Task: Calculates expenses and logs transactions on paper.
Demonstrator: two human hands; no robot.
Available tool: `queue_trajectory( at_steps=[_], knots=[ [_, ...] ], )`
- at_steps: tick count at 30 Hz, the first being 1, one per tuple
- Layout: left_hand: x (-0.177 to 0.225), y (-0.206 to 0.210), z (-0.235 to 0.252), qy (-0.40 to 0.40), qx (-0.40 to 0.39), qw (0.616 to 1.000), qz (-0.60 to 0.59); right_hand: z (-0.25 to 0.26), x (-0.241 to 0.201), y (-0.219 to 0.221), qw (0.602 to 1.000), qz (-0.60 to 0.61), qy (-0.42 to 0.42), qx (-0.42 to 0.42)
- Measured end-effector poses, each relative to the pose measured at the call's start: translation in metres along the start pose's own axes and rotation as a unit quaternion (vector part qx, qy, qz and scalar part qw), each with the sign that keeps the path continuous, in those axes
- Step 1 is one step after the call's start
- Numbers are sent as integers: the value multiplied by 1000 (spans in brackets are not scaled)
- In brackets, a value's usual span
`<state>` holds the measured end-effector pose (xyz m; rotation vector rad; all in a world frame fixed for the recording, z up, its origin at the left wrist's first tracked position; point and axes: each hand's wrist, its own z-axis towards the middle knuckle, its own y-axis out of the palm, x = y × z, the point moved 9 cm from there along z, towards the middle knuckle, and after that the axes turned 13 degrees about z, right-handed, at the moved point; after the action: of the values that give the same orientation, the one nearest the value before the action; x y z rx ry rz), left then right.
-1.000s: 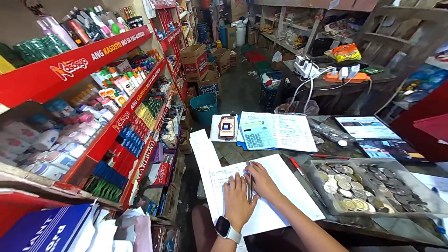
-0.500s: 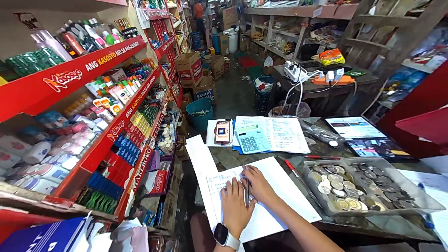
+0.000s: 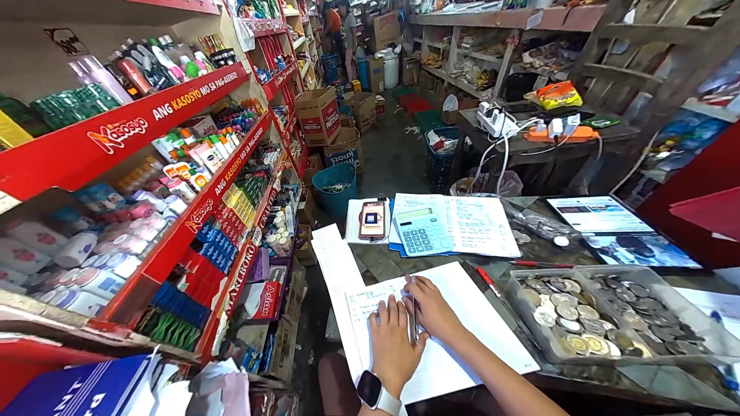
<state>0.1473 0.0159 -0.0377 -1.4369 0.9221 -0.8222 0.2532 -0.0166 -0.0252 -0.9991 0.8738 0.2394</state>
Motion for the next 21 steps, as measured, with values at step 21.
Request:
queue_trajectory(
  at_steps=[21],
  knots=[
    [6, -3, -3, 6, -13, 1000, -19, -5, -2, -7, 1000, 5, -28, 13]
  ],
)
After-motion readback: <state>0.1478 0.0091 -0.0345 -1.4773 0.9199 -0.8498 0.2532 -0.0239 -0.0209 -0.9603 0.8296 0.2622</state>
